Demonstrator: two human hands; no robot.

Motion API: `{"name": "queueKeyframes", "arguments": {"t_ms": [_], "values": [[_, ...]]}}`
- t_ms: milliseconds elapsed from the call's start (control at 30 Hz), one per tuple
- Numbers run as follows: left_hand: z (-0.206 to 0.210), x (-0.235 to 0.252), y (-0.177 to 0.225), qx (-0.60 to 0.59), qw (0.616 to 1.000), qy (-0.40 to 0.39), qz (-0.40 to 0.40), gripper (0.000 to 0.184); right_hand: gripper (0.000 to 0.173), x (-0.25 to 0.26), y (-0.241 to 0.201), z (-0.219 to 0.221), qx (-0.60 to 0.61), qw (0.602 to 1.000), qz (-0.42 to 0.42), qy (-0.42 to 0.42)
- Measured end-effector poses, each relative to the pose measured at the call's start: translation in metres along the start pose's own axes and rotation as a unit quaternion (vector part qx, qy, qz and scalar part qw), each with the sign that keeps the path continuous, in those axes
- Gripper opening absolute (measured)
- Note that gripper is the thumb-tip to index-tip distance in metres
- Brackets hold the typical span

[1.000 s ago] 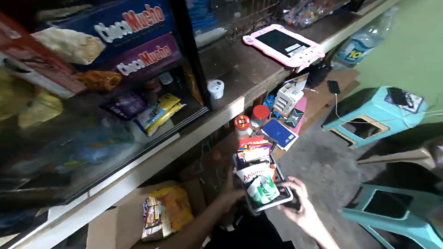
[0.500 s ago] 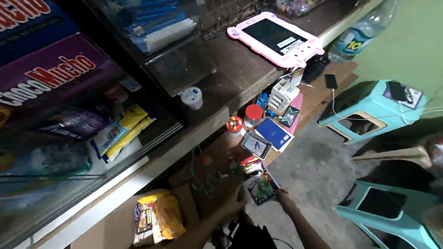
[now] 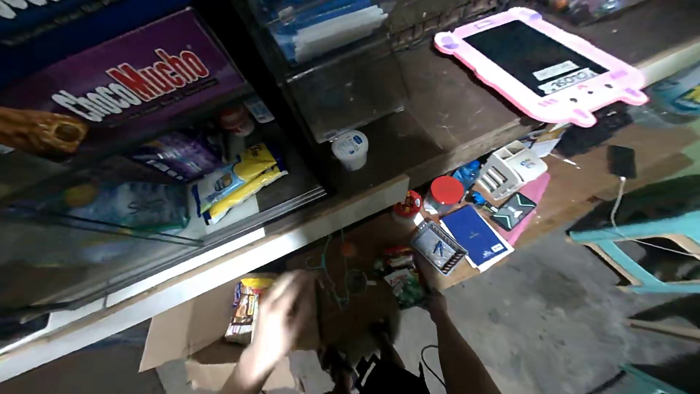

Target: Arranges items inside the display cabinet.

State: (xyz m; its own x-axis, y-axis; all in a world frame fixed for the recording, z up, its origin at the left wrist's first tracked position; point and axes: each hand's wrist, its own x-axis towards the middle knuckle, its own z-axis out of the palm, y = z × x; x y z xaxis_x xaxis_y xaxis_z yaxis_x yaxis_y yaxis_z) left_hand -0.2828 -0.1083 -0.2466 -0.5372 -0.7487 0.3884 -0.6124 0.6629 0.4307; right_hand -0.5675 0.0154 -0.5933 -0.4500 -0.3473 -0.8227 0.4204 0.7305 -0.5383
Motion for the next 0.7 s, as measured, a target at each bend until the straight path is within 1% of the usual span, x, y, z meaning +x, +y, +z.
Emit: {"name": "queueKeyframes", "arguments": {"t_ms": [67, 133, 200, 267, 333, 400, 467, 500, 533, 600, 667, 700], "values": [[-0.022, 0.015, -0.012, 0.043, 0.995, 0.087, 0.026, 0.024, 0.039, 0.023, 0.006, 0.011, -0.052, 0.999, -0.004, -0.013], [-0.045, 0.031, -0.017, 0.089, 0.983, 0.153, 0.048, 0.023, 0.038, 0.022, -0.01, 0.022, -0.046, 0.998, 0.001, -0.034], [-0.062, 0.045, -0.018, 0.124, 0.971, 0.191, 0.076, 0.022, 0.041, 0.016, -0.025, 0.027, -0.06, 0.995, -0.019, -0.079], [-0.074, 0.062, -0.012, 0.143, 0.964, 0.203, 0.092, 0.021, 0.046, 0.019, -0.032, 0.027, -0.109, 0.986, -0.063, -0.108], [-0.081, 0.084, -0.001, 0.169, 0.971, 0.158, 0.053, 0.024, 0.045, 0.006, -0.046, 0.029, -0.13, 0.985, -0.053, -0.098], [-0.084, 0.112, 0.001, 0.181, 0.981, 0.056, -0.038, 0.037, 0.045, 0.001, -0.051, 0.03, -0.151, 0.985, -0.024, -0.081], [-0.083, 0.138, -0.007, 0.188, 0.971, -0.05, -0.14, 0.056, 0.047, 0.001, -0.049, 0.028, -0.221, 0.972, -0.039, -0.069], [-0.081, 0.148, -0.013, 0.205, 0.96, -0.086, -0.172, 0.06, 0.047, -0.004, -0.051, 0.028, -0.256, 0.963, -0.051, -0.061], [-0.08, 0.155, -0.018, 0.227, 0.948, -0.109, -0.192, 0.059, 0.049, -0.013, -0.054, 0.027, -0.294, 0.953, -0.059, -0.055], [-0.083, 0.165, -0.019, 0.267, 0.932, -0.127, -0.21, 0.046, 0.053, -0.03, -0.059, 0.026, -0.338, 0.937, -0.074, -0.04], [-0.089, 0.165, -0.015, 0.278, 0.931, -0.114, -0.207, 0.031, 0.055, -0.047, -0.059, 0.023, -0.314, 0.944, -0.095, -0.023], [-0.094, 0.162, -0.013, 0.274, 0.937, -0.093, -0.198, 0.029, 0.053, -0.059, -0.059, 0.021, -0.283, 0.952, -0.114, -0.026]]}}
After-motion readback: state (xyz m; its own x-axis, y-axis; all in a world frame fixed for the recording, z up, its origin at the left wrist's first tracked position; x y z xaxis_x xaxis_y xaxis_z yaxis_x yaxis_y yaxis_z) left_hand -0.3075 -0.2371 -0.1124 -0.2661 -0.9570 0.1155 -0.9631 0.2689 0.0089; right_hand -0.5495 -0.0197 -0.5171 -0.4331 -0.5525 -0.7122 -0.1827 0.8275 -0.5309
